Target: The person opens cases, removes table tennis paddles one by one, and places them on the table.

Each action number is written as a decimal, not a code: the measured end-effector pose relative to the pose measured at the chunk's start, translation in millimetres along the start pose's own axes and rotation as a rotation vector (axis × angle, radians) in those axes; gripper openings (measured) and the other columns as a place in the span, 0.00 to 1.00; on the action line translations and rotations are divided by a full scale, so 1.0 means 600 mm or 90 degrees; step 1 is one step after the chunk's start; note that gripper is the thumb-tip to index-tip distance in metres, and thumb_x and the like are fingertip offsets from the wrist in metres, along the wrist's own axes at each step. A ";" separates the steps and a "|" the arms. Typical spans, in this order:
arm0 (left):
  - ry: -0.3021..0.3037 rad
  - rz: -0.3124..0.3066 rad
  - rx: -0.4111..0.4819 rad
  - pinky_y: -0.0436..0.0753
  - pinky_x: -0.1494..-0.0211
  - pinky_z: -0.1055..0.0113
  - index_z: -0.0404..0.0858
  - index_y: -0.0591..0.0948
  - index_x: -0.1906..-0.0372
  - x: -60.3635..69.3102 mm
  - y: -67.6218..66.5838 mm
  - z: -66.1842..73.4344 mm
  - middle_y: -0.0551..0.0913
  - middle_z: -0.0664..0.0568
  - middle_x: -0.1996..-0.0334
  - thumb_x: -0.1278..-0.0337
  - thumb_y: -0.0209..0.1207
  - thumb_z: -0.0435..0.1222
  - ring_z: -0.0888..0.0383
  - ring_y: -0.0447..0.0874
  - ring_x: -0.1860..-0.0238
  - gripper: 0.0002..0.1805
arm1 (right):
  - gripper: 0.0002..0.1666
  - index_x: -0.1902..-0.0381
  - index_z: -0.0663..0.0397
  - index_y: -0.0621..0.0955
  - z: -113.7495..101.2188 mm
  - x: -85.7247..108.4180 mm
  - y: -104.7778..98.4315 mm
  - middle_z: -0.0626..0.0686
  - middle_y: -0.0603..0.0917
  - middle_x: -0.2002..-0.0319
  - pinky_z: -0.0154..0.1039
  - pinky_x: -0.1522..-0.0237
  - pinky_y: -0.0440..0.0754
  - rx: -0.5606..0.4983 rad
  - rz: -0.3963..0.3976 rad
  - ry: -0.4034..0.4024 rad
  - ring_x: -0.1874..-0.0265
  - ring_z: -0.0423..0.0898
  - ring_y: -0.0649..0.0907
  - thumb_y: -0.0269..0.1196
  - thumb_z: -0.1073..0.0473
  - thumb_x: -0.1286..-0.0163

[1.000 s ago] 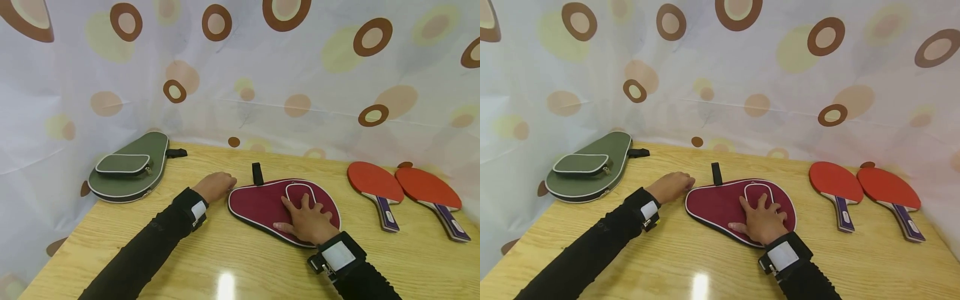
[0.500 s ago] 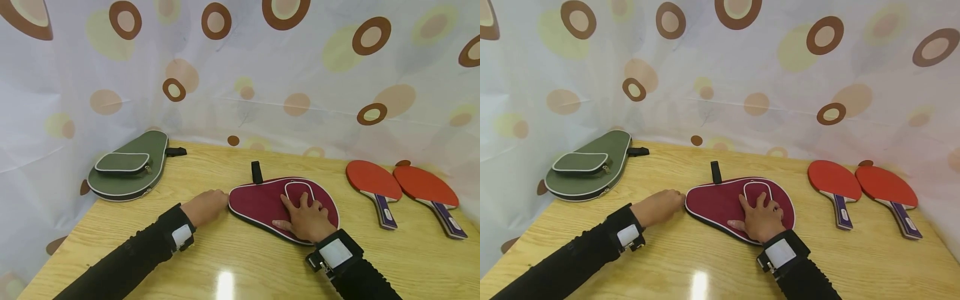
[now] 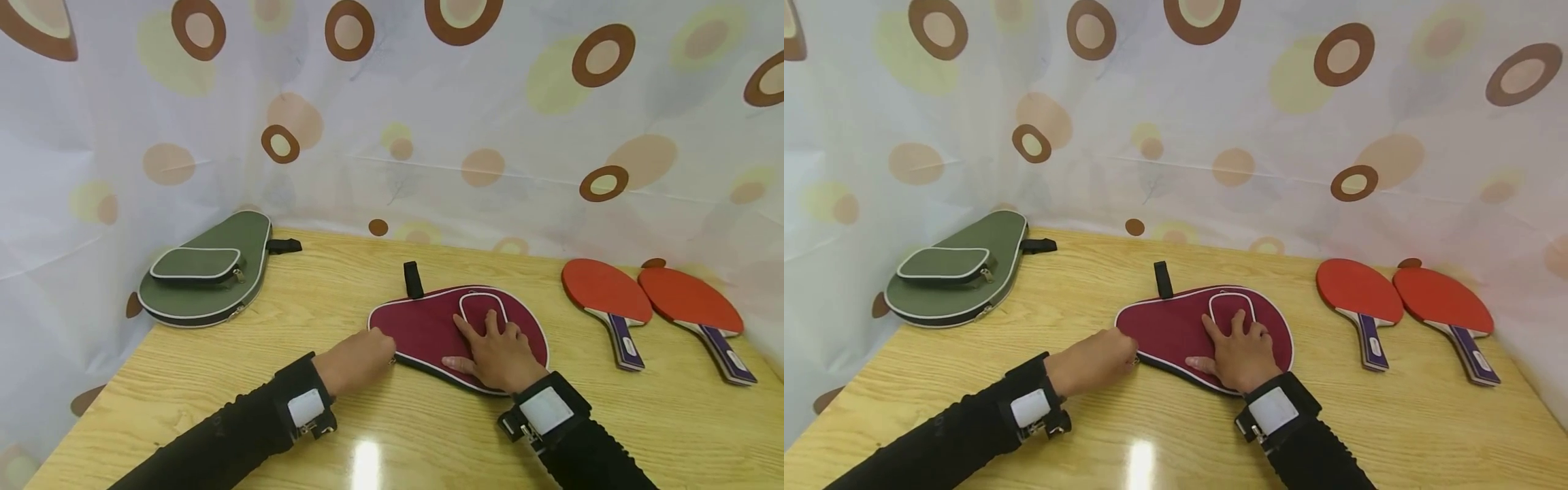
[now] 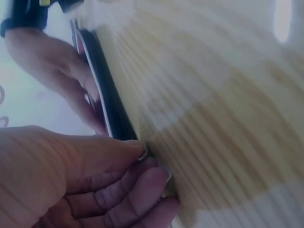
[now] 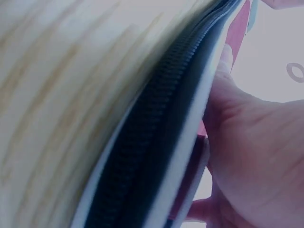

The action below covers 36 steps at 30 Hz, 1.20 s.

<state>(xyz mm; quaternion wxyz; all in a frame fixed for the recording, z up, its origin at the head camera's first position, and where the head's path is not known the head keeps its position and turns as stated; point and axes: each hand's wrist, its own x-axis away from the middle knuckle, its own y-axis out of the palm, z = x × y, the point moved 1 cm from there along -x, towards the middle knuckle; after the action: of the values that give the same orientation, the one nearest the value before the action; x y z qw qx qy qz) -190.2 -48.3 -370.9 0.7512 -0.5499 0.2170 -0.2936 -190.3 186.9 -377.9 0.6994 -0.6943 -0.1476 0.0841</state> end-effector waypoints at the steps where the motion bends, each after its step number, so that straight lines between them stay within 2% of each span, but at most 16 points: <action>1: -0.001 -0.001 0.004 0.67 0.80 0.73 0.31 0.82 0.75 -0.001 0.001 0.004 0.73 0.52 0.83 0.37 0.60 0.25 0.64 0.63 0.82 0.09 | 0.45 0.25 0.51 0.69 0.000 -0.002 0.000 0.77 0.67 0.38 0.70 0.52 0.77 0.001 -0.004 -0.004 0.51 0.78 0.75 0.59 0.31 0.31; 6: -0.013 0.002 0.005 0.67 0.80 0.71 0.34 0.79 0.78 0.001 0.003 0.020 0.72 0.52 0.83 0.41 0.61 0.25 0.63 0.63 0.81 0.10 | 0.46 0.24 0.48 0.67 0.002 -0.012 -0.003 0.75 0.65 0.34 0.72 0.49 0.75 -0.013 -0.031 -0.011 0.48 0.79 0.73 0.60 0.31 0.31; 11: -0.049 -0.012 0.084 0.63 0.81 0.73 0.38 0.76 0.81 0.006 -0.007 0.019 0.68 0.58 0.87 0.40 0.68 0.34 0.65 0.63 0.84 0.16 | 0.46 0.23 0.47 0.66 0.004 -0.019 -0.007 0.74 0.63 0.30 0.75 0.46 0.71 -0.050 -0.058 -0.019 0.44 0.80 0.70 0.61 0.32 0.32; 13: -0.049 0.004 0.101 0.66 0.79 0.72 0.39 0.77 0.80 0.005 -0.013 0.014 0.70 0.57 0.85 0.41 0.70 0.36 0.64 0.67 0.81 0.16 | 0.46 0.23 0.46 0.65 0.005 -0.021 -0.009 0.74 0.61 0.29 0.75 0.45 0.70 -0.060 -0.068 -0.028 0.42 0.80 0.69 0.61 0.32 0.32; 15: -0.046 0.035 0.082 0.74 0.71 0.68 0.38 0.80 0.74 0.002 -0.020 0.008 0.76 0.52 0.75 0.42 0.71 0.38 0.58 0.73 0.72 0.12 | 0.46 0.23 0.46 0.65 0.009 -0.024 -0.009 0.74 0.60 0.28 0.76 0.44 0.68 -0.067 -0.075 -0.035 0.40 0.81 0.68 0.61 0.33 0.31; 17: -0.043 0.056 0.056 0.80 0.60 0.61 0.37 0.84 0.64 -0.002 -0.024 0.002 0.80 0.45 0.62 0.43 0.72 0.38 0.51 0.76 0.61 0.10 | 0.45 0.23 0.45 0.64 0.011 -0.026 -0.010 0.74 0.59 0.27 0.77 0.43 0.67 -0.075 -0.082 -0.039 0.38 0.81 0.66 0.61 0.34 0.31; 20: -0.047 0.031 0.029 0.80 0.47 0.49 0.40 0.86 0.48 -0.004 -0.021 -0.008 0.77 0.38 0.44 0.43 0.72 0.40 0.42 0.75 0.48 0.18 | 0.45 0.23 0.45 0.64 0.013 -0.027 -0.010 0.73 0.58 0.26 0.77 0.42 0.66 -0.084 -0.090 -0.043 0.37 0.81 0.65 0.61 0.34 0.31; 22: -0.051 0.008 0.023 0.79 0.44 0.46 0.42 0.86 0.44 -0.002 -0.015 -0.011 0.76 0.37 0.40 0.43 0.71 0.40 0.40 0.74 0.45 0.21 | 0.45 0.23 0.44 0.64 0.013 -0.028 -0.009 0.73 0.58 0.26 0.77 0.42 0.66 -0.087 -0.092 -0.046 0.37 0.81 0.66 0.61 0.34 0.31; 24: -0.051 0.008 0.012 0.79 0.44 0.47 0.41 0.86 0.44 0.001 -0.008 -0.011 0.78 0.39 0.42 0.43 0.71 0.41 0.41 0.75 0.45 0.21 | 0.45 0.23 0.44 0.65 0.011 -0.028 -0.008 0.72 0.59 0.26 0.77 0.42 0.66 -0.082 -0.089 -0.047 0.37 0.80 0.66 0.61 0.34 0.31; 25: -0.051 0.026 0.005 0.80 0.46 0.49 0.41 0.87 0.46 0.004 -0.006 -0.009 0.79 0.40 0.45 0.43 0.72 0.40 0.42 0.75 0.47 0.19 | 0.45 0.23 0.44 0.65 0.010 -0.028 -0.007 0.72 0.59 0.26 0.77 0.43 0.67 -0.079 -0.086 -0.047 0.37 0.80 0.66 0.61 0.34 0.31; 28: -0.047 0.116 -0.024 0.81 0.55 0.55 0.36 0.88 0.59 0.011 -0.003 0.002 0.80 0.44 0.60 0.42 0.71 0.39 0.47 0.78 0.59 0.11 | 0.44 0.23 0.44 0.65 0.008 -0.027 -0.006 0.72 0.61 0.27 0.76 0.44 0.68 -0.066 -0.069 -0.043 0.39 0.80 0.68 0.61 0.34 0.31; 31: -0.043 0.186 -0.060 0.82 0.64 0.58 0.34 0.84 0.66 0.017 -0.003 0.014 0.77 0.45 0.69 0.43 0.71 0.38 0.50 0.77 0.67 0.10 | 0.44 0.23 0.46 0.66 0.007 -0.026 -0.006 0.72 0.63 0.28 0.76 0.46 0.70 -0.059 -0.054 -0.040 0.41 0.80 0.70 0.61 0.33 0.31; 33: -0.047 0.196 -0.085 0.83 0.63 0.57 0.34 0.84 0.63 0.015 -0.006 0.016 0.78 0.44 0.66 0.42 0.71 0.37 0.48 0.79 0.66 0.11 | 0.45 0.23 0.46 0.66 0.008 -0.027 -0.007 0.72 0.63 0.28 0.76 0.46 0.69 -0.069 -0.052 -0.041 0.41 0.81 0.69 0.61 0.34 0.31; 36: -0.063 0.145 -0.075 0.84 0.55 0.50 0.37 0.85 0.53 0.010 -0.012 0.009 0.80 0.40 0.53 0.40 0.69 0.37 0.43 0.79 0.54 0.13 | 0.44 0.24 0.46 0.66 0.010 -0.031 -0.008 0.71 0.61 0.27 0.78 0.45 0.68 -0.095 -0.059 -0.066 0.38 0.83 0.66 0.62 0.35 0.31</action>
<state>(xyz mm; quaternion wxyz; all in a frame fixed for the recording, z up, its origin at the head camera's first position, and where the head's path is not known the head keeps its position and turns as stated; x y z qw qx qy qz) -183.8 -49.8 -362.6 0.7560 -0.5784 0.2578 -0.1656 -210.0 186.2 -375.0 0.6400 -0.7318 -0.2215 0.0763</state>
